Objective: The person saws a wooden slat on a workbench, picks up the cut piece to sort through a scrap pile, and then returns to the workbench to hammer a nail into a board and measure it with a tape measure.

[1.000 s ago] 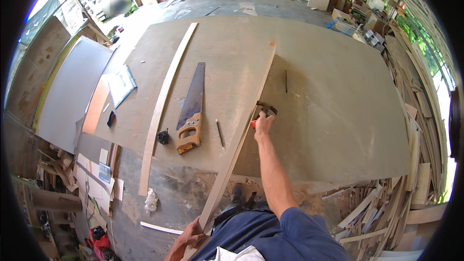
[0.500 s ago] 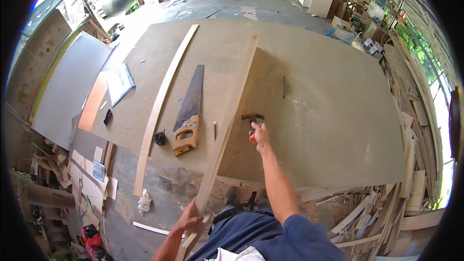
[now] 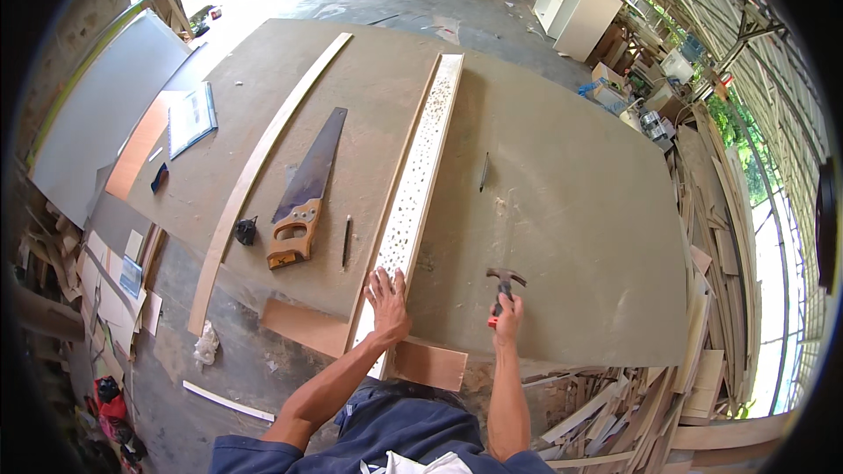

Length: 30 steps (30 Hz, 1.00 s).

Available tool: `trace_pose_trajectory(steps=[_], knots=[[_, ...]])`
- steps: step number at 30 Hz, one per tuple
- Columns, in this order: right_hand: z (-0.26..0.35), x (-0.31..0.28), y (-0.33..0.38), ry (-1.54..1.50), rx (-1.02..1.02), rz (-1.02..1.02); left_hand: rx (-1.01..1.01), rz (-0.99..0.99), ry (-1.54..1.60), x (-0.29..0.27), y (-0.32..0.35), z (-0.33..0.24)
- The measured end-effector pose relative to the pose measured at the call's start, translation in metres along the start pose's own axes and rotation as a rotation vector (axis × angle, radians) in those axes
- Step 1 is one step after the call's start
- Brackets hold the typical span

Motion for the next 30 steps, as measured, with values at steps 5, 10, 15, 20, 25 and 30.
trace_pose_trajectory(steps=[5, 10, 15, 20, 25, 30], knots=[[-0.020, -0.070, 0.002, -0.065, -0.105, -0.230, 0.033, 0.002, -0.026, 0.012, 0.005, -0.011], [-0.038, -0.073, 0.024, -0.163, -0.046, -0.296, 0.095, 0.066, -0.136, 0.026, 0.010, -0.006], [-0.036, -0.054, 0.040, -0.202, -0.075, -0.292, 0.220, 0.160, -0.052, 0.032, 0.009, -0.011], [-0.023, -0.052, 0.047, -0.051, -0.112, -0.339, 0.346, 0.171, 0.029, 0.007, -0.005, -0.007], [-0.034, -0.073, 0.040, 0.176, -0.201, -0.388, 0.224, -0.240, 0.386, -0.024, -0.057, 0.070], [-0.016, -0.073, 0.051, 0.629, -0.284, -0.511, -0.007, -0.483, 0.044, -0.085, -0.074, 0.079]])
Point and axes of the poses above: each hand's wrist, its own y-axis away from the middle knuckle, its own x-axis out of the palm, z = x × y, the point moved 4 cm from there along -y, towards the middle knuckle, and after that the axes turned 3 degrees about z, right-handed, at the moved point
